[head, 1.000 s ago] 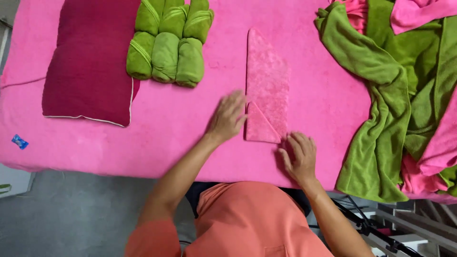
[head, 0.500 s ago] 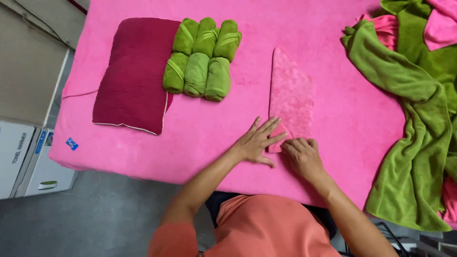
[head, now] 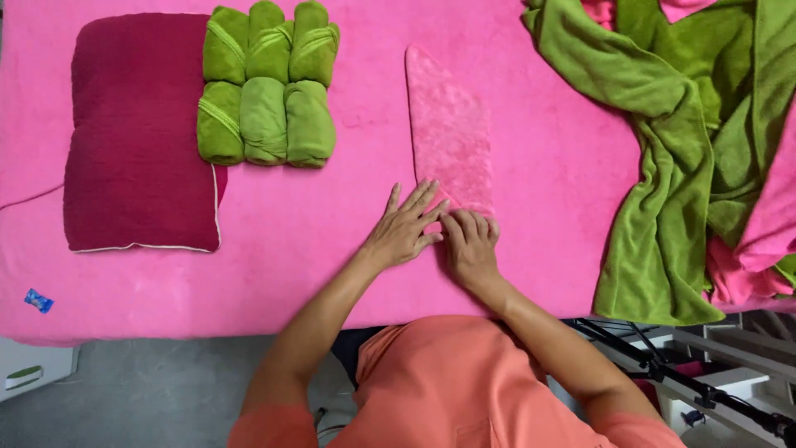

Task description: Folding and rolling a small pink towel into a decorative shape on a massage table.

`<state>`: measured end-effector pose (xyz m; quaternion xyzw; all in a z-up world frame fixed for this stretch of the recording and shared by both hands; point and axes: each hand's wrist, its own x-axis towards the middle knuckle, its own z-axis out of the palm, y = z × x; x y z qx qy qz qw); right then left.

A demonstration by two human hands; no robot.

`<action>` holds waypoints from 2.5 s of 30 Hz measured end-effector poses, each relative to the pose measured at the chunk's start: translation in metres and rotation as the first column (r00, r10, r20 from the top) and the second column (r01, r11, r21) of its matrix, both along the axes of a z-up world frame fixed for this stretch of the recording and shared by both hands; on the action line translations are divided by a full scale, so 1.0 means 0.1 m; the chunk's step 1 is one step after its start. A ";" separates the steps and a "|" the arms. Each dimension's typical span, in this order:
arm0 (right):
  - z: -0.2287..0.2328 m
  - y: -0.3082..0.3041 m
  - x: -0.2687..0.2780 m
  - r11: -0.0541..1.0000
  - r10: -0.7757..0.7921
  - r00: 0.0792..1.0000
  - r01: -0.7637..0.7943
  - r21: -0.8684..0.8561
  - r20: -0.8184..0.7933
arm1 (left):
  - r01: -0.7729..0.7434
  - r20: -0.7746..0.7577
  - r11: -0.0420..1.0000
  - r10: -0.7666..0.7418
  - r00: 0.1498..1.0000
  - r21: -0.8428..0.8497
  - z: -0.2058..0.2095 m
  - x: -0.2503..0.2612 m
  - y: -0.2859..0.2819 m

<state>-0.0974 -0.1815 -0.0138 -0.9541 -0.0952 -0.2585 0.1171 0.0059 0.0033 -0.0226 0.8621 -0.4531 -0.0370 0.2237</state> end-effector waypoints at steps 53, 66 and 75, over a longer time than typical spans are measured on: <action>0.32 -0.47 1.08 0.917 0.372 0.926 -0.354 -0.183 0.072 | -0.428 -0.348 0.670 0.260 0.901 -0.606 0.11 0.37 -0.17; 0.50 -0.28 1.08 0.970 0.194 0.968 -0.166 -0.177 0.158 | -0.681 -0.548 0.685 0.477 0.688 -0.258 0.21 0.79 -0.35; 0.39 -0.58 1.61 0.913 0.358 0.933 -0.345 -0.216 0.022 | -0.676 -0.606 0.717 0.465 0.645 -0.169 0.50 0.84 -0.31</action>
